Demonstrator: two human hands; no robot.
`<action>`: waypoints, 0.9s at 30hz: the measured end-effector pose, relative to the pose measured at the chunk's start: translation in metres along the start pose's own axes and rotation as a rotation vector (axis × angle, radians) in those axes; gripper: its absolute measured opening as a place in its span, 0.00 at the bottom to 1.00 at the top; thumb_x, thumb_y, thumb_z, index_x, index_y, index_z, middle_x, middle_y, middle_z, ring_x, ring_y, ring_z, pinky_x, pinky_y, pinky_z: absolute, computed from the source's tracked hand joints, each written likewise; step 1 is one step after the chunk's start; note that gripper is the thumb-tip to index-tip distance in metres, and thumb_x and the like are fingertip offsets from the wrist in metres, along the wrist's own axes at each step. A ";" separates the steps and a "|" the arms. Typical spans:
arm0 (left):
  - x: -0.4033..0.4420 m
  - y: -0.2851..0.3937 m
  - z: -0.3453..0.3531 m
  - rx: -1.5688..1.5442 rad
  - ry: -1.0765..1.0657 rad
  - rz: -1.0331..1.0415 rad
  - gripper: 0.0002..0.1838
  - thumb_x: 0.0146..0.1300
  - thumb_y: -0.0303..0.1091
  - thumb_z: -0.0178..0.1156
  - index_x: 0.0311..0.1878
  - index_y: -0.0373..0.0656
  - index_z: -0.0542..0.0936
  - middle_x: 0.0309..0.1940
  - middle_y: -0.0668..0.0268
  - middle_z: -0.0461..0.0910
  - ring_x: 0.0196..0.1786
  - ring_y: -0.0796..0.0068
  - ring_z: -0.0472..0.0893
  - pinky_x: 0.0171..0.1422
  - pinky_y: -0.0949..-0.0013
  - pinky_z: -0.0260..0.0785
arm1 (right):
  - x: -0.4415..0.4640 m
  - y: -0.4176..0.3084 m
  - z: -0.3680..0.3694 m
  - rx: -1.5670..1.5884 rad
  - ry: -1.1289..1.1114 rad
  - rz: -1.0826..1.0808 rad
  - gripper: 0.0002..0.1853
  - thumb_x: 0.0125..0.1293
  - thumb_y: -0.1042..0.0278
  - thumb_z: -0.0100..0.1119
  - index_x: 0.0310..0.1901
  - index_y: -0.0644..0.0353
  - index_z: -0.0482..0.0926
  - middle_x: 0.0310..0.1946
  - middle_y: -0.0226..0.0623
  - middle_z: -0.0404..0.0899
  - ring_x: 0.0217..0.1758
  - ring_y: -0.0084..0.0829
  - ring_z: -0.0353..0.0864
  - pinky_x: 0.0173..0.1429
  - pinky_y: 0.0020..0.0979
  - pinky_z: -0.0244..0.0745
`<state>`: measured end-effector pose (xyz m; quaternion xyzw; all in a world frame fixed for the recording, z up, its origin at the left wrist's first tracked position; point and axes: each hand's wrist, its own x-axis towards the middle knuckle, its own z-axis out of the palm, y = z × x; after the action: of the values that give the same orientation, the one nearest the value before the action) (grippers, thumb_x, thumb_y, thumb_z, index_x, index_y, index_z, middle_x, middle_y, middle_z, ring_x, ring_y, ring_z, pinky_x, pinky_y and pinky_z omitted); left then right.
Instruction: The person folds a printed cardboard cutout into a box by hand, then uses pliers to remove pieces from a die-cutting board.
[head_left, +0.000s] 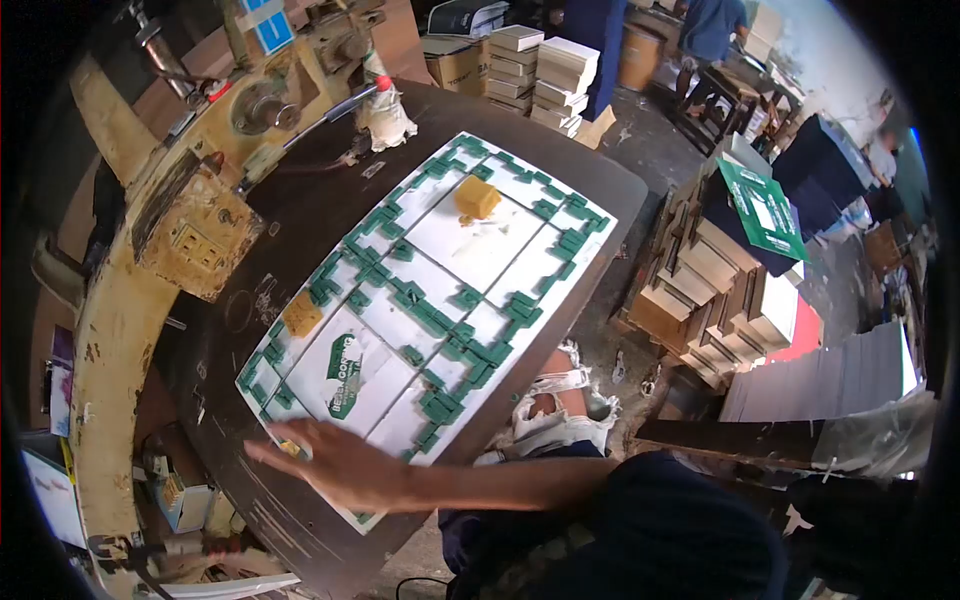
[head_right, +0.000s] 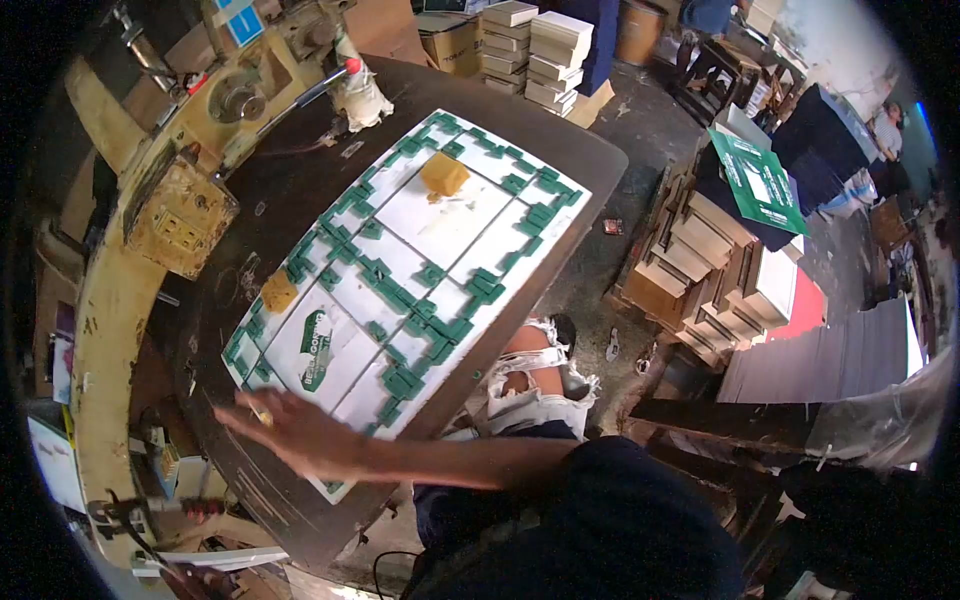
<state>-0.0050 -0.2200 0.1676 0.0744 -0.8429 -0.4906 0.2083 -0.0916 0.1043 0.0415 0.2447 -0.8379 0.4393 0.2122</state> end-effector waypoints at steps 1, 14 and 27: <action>-0.002 0.013 0.009 -0.041 -0.099 -0.013 0.36 0.73 0.51 0.59 0.78 0.45 0.62 0.37 0.53 0.85 0.27 0.61 0.82 0.33 0.67 0.78 | 0.004 0.012 -0.012 -0.097 0.049 0.019 0.47 0.62 0.79 0.60 0.80 0.58 0.45 0.73 0.61 0.55 0.72 0.58 0.64 0.73 0.52 0.66; -0.044 0.107 0.291 -1.693 -1.071 -0.751 0.08 0.81 0.36 0.45 0.54 0.43 0.66 0.17 0.75 0.61 0.14 0.82 0.62 0.08 0.78 0.56 | -0.076 0.026 -0.143 -0.180 0.309 0.372 0.51 0.61 0.61 0.73 0.77 0.69 0.49 0.69 0.62 0.62 0.69 0.60 0.66 0.73 0.52 0.62; -0.046 0.051 0.332 -0.740 -1.108 -0.446 0.33 0.79 0.54 0.47 0.77 0.42 0.60 0.67 0.54 0.71 0.68 0.59 0.73 0.71 0.55 0.70 | -0.085 0.040 -0.117 0.016 0.529 0.510 0.32 0.58 0.79 0.60 0.66 0.69 0.64 0.40 0.53 0.73 0.35 0.56 0.79 0.39 0.51 0.74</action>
<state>-0.0998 0.0853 0.0549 -0.0913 -0.5672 -0.7420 -0.3457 -0.0318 0.2418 0.0291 -0.0926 -0.7846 0.5327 0.3033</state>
